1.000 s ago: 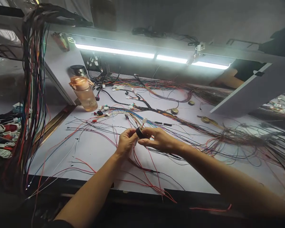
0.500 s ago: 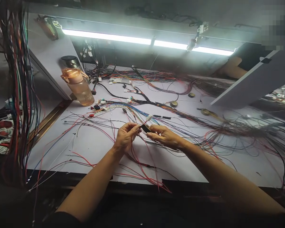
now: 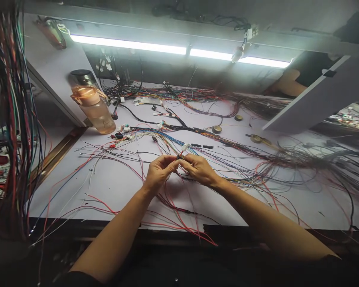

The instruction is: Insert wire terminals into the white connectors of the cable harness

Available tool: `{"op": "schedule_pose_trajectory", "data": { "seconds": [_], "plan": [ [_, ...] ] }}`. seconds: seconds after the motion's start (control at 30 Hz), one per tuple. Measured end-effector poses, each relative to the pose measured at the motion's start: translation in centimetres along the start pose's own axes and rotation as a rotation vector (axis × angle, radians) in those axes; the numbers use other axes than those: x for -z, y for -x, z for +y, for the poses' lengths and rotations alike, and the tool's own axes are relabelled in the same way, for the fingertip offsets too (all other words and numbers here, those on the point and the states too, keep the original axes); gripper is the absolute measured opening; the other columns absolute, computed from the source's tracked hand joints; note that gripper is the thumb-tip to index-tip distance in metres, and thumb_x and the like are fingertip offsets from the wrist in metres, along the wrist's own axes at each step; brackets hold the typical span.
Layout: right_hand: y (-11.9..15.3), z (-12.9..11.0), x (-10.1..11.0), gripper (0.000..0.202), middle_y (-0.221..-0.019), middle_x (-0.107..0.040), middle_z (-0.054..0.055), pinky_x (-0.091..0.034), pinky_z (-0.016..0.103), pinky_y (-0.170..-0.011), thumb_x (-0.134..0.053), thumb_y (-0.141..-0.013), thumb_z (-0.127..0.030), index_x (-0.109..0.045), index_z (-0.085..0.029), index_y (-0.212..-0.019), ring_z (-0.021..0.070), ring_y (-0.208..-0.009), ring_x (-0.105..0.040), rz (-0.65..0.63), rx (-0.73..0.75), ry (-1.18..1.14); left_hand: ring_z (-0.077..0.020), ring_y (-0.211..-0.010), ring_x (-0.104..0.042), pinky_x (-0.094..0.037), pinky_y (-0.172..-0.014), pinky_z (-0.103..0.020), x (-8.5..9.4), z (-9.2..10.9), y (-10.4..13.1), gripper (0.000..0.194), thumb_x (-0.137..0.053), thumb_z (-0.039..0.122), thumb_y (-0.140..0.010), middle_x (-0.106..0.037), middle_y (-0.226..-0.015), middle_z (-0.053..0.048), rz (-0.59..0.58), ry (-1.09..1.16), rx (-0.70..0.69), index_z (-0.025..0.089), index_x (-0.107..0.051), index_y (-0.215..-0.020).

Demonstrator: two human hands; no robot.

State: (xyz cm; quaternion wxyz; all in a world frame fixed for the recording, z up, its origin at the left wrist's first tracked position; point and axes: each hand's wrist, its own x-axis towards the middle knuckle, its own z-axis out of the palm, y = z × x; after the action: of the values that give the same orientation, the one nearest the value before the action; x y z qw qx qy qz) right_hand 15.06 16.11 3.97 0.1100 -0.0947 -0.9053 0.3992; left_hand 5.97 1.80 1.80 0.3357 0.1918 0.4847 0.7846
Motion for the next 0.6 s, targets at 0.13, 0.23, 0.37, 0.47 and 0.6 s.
{"op": "schedule_pose_trajectory", "data": {
  "seconds": [0.13,0.23,0.37,0.47,0.6],
  "plan": [
    [0.3,-0.5,-0.7,0.029,-0.087,-0.065,0.004,-0.039,0.025,-0.072,-0.047,-0.092,-0.039,-0.068,-0.02,-0.096,0.0137,-0.078,-0.057,0.04,0.025,0.149,-0.0111,-0.061,-0.054,-0.046,-0.061,-0.023,0.3,-0.2,-0.2,0.029,-0.082,0.036,-0.069,-0.062,-0.069,-0.003,0.027,-0.095,-0.005,0.012,-0.068,-0.079],
    [0.4,-0.9,-1.0,0.026,-0.09,-0.067,0.003,-0.039,0.025,-0.072,-0.048,-0.092,-0.037,-0.069,-0.022,-0.097,0.0139,-0.08,-0.058,0.035,0.015,0.187,-0.0111,-0.061,-0.052,-0.043,-0.06,-0.022,0.8,-0.5,-0.3,0.03,-0.077,0.04,-0.074,-0.06,-0.066,-0.003,0.034,-0.206,-0.016,0.012,-0.066,-0.076],
    [-0.2,-1.1,-1.3,0.025,-0.089,-0.067,0.001,-0.039,0.024,-0.073,-0.047,-0.092,-0.036,-0.068,-0.023,-0.092,0.0137,-0.081,-0.058,-0.005,-0.027,0.154,-0.0111,-0.062,-0.051,-0.04,-0.059,-0.021,1.4,-0.8,-0.7,0.032,-0.071,0.044,-0.079,-0.058,-0.065,-0.002,0.03,-0.317,-0.076,0.013,-0.064,-0.077],
    [-0.7,-1.4,-1.0,0.025,-0.09,-0.067,0.0,-0.039,0.023,-0.073,-0.046,-0.093,-0.036,-0.067,-0.022,-0.088,0.0127,-0.082,-0.058,-0.028,-0.038,0.101,-0.0125,-0.062,-0.051,-0.041,-0.059,-0.022,1.6,-0.5,-0.7,0.037,-0.071,0.05,-0.077,-0.058,-0.065,-0.002,0.029,-0.369,-0.093,0.014,-0.064,-0.077],
    [-1.2,-2.4,0.0,0.023,-0.094,-0.068,-0.004,-0.04,0.02,-0.076,-0.045,-0.094,-0.034,-0.065,-0.024,-0.091,0.0112,-0.09,-0.06,-0.158,0.005,0.039,-0.015,-0.061,-0.054,-0.039,-0.05,-0.021,2.1,-0.1,-0.5,0.039,-0.073,0.052,-0.074,-0.062,-0.067,-0.003,0.097,-0.521,-0.095,0.015,-0.068,-0.082]
  ]
}}
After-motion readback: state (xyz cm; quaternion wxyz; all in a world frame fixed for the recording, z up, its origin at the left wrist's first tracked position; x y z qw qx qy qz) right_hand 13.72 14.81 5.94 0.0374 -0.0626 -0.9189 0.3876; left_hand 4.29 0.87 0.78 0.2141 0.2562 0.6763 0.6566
